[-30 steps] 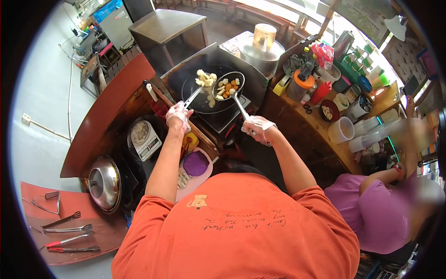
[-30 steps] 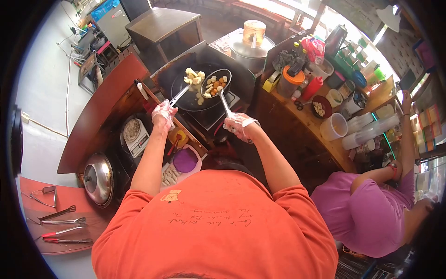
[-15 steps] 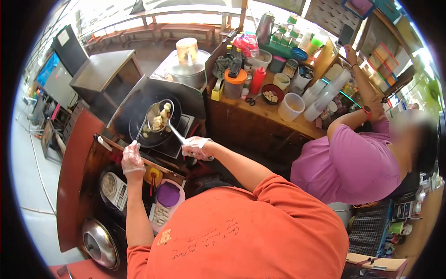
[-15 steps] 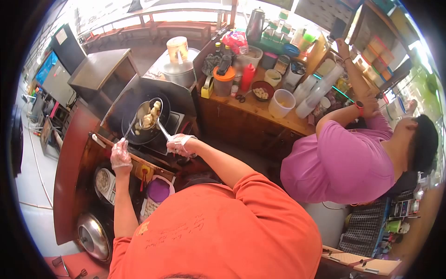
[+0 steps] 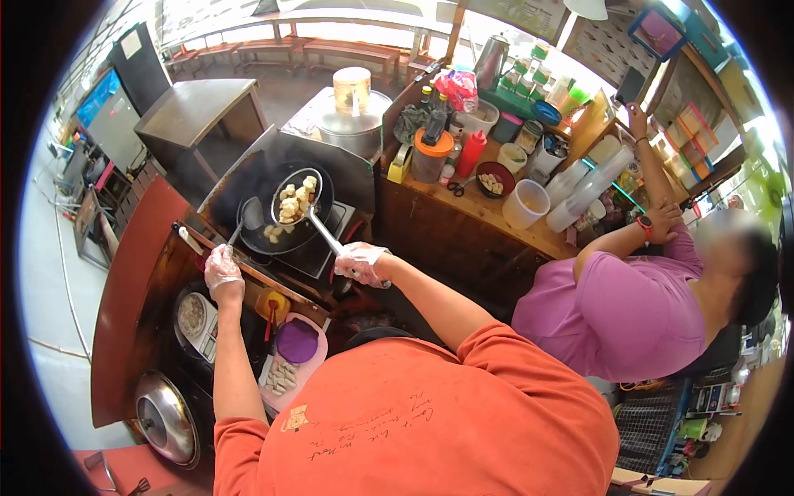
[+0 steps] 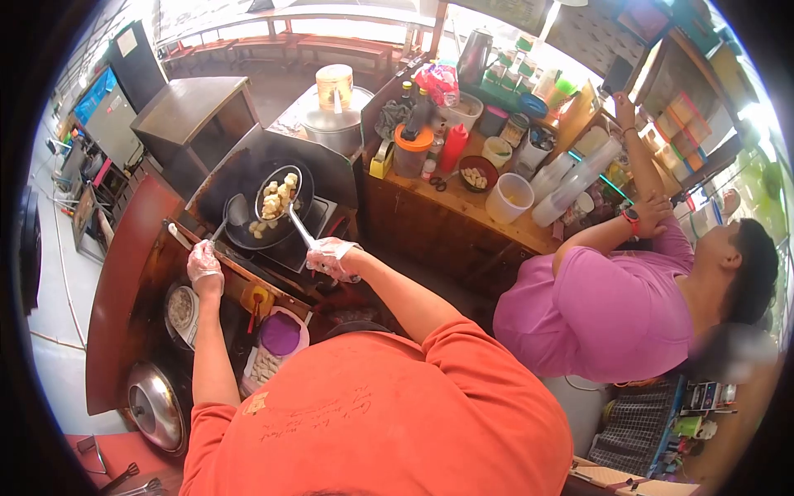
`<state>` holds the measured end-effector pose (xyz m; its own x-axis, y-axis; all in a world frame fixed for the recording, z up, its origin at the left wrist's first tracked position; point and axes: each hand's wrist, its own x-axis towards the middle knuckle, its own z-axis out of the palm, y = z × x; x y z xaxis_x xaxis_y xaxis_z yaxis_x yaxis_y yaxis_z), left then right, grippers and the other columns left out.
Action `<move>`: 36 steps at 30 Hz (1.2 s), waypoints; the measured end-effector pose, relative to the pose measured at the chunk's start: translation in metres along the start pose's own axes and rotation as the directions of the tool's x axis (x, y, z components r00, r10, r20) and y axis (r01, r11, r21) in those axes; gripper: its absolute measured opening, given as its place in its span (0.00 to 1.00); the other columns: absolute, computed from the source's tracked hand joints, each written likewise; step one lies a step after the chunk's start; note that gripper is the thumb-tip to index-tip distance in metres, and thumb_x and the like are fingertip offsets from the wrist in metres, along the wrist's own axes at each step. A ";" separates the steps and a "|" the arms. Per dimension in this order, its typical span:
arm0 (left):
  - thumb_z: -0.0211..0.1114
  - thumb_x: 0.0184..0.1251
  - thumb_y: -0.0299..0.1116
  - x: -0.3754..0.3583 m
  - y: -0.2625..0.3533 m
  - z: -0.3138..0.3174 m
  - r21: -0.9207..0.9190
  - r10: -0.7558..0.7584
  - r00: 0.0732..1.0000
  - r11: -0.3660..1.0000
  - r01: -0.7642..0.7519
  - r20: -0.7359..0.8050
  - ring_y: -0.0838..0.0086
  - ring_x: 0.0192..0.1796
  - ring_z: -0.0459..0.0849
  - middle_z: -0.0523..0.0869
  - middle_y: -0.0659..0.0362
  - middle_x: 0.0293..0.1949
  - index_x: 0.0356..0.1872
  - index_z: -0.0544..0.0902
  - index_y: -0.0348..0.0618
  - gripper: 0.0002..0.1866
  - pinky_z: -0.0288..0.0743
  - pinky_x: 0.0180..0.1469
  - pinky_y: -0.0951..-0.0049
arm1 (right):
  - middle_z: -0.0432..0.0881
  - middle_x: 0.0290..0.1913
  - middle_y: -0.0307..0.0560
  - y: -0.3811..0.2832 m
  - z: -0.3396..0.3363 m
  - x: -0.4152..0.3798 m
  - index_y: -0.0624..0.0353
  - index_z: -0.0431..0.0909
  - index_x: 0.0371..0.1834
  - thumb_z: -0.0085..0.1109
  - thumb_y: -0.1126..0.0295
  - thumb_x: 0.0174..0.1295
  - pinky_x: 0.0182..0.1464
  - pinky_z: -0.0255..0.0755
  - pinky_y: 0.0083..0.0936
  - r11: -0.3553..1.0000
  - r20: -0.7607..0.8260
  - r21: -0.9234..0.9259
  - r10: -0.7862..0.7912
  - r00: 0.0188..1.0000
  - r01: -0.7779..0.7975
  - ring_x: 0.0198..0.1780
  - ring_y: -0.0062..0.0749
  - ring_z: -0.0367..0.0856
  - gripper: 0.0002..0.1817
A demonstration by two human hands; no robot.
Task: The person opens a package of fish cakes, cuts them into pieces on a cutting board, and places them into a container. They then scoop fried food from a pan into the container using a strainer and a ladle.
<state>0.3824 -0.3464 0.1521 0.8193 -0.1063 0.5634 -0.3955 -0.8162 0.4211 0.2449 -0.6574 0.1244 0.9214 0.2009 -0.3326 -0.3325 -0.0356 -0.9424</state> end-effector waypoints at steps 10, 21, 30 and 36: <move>0.54 0.72 0.38 0.002 -0.012 -0.005 -0.096 -0.234 0.945 0.961 0.261 0.230 0.48 0.42 0.85 0.87 0.45 0.36 0.39 0.84 0.38 0.15 0.76 0.48 0.54 | 0.75 0.25 0.39 -0.041 -0.006 -0.014 0.54 0.78 0.28 0.65 0.68 0.44 0.24 0.67 0.27 0.982 -0.057 0.009 0.190 0.980 -0.190 0.26 0.29 0.73 0.08; 0.64 0.68 0.37 -0.013 -0.015 0.036 -0.612 -0.534 0.594 0.171 0.772 0.601 0.76 0.19 0.77 0.79 0.61 0.22 0.27 0.80 0.43 0.11 0.75 0.16 0.70 | 0.74 0.23 0.37 -0.044 -0.027 -0.010 0.55 0.79 0.26 0.59 0.61 0.55 0.20 0.63 0.23 0.953 0.075 -0.280 -0.101 0.992 0.118 0.23 0.24 0.71 0.10; 0.61 0.72 0.31 -0.017 0.005 0.096 -0.668 -0.535 0.459 -0.303 0.680 0.710 0.74 0.15 0.73 0.73 0.61 0.17 0.24 0.74 0.44 0.14 0.85 0.22 0.62 | 0.72 0.20 0.38 -0.065 -0.024 -0.027 0.55 0.75 0.25 0.61 0.62 0.50 0.17 0.57 0.23 0.989 -0.044 0.020 0.147 0.988 -0.146 0.18 0.23 0.67 0.09; 0.57 0.75 0.29 -0.007 0.022 0.124 -0.702 -0.734 0.290 -0.340 0.625 0.614 0.75 0.16 0.69 0.70 0.63 0.19 0.28 0.73 0.45 0.11 0.88 0.29 0.59 | 0.71 0.19 0.40 -0.069 -0.019 -0.042 0.58 0.74 0.23 0.60 0.68 0.51 0.16 0.55 0.20 0.989 -0.119 0.006 0.147 0.982 -0.147 0.16 0.23 0.65 0.08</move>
<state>0.4198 -0.4336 0.0695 0.7829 0.2196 -0.5821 0.3554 0.6101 0.7082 0.2325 -0.6822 0.2027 0.8799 0.0757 -0.4691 -0.4656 -0.0594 -0.8830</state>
